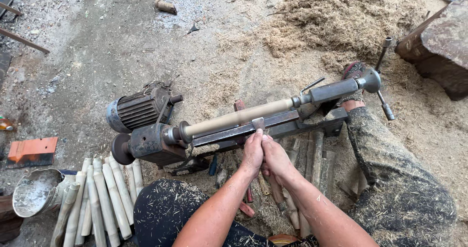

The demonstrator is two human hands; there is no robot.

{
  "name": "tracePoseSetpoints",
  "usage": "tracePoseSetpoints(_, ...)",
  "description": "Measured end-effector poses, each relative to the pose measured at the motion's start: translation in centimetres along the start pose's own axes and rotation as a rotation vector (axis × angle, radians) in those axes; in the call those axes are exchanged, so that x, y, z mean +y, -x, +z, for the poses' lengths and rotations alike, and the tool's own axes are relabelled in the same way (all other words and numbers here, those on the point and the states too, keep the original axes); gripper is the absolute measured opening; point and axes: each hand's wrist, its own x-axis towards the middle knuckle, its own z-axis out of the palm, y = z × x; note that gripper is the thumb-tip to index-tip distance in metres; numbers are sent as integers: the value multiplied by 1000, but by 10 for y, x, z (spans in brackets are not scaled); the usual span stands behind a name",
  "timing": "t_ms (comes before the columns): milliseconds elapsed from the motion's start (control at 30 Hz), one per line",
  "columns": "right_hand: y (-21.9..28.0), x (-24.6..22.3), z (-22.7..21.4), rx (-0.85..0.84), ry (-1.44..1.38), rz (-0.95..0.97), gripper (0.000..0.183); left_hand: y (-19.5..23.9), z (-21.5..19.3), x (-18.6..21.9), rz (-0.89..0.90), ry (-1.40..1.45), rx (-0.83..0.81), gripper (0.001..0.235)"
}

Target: The person uses a chisel to shape a rotating wooden rod mounted on a lathe. They guide the chisel along the spinning rod to smooth and taper it, then wipe the rod with a cloth and remove it from the lathe.

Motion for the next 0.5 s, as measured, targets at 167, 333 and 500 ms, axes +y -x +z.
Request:
tracePoseSetpoints(167, 0, -9, -9, 21, -20, 9, 33, -3, 8, 0, -47, 25, -37, 46)
tracePoseSetpoints(333, 4, -18, -17, 32, -14, 63, 34, -8, 16, -4, -89, 36, -34, 45)
tracePoseSetpoints(500, 1, -18, -28, 44, -5, 80, 35, -8, 24, -4, -102, 16, -61, 46)
